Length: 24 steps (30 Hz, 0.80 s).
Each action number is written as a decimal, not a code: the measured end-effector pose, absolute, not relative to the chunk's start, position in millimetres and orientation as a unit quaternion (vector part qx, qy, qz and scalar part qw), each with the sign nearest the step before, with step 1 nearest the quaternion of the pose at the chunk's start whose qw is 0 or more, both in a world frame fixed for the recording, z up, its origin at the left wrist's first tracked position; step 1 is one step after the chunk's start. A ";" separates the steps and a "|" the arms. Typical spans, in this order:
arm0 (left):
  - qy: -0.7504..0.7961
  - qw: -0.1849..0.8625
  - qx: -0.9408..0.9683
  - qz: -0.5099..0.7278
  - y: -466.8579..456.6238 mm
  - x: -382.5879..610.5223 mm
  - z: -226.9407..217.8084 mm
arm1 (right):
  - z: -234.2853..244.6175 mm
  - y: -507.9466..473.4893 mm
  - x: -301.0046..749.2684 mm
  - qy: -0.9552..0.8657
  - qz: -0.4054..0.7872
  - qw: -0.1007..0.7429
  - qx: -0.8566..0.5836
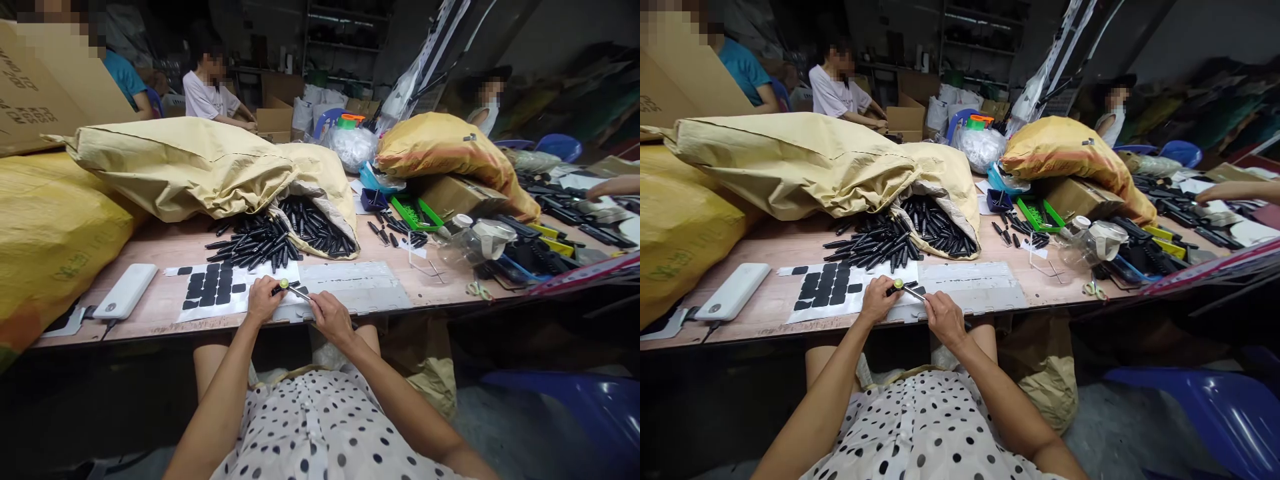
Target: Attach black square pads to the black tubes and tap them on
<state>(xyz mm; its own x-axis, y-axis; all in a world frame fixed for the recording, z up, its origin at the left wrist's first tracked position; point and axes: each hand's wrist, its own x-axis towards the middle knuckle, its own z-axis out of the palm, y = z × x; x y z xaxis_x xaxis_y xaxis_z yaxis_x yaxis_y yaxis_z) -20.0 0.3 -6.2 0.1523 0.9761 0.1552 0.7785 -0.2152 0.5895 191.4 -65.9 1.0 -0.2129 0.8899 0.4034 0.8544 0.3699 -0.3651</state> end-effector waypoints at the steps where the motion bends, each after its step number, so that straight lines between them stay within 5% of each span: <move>1: 0.598 0.189 0.734 0.259 0.1 -19.8 -6.3 | 0.2 -63.9 191.8 -0.778 0.030 0.279 -0.562; 24: 0.530 0.199 0.753 0.334 -30.9 -24.4 -0.2 | -12.9 -5.5 208.6 -0.758 -0.064 0.221 -0.611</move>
<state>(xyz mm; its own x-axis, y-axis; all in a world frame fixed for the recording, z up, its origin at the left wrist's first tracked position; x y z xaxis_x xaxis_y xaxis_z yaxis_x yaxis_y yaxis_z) -24.4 -30.9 -0.2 0.2140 0.9322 0.2921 0.6655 -0.3580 0.6549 208.6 -5.5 -12.9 -0.1566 0.8977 0.4119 0.9537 0.2459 -0.1731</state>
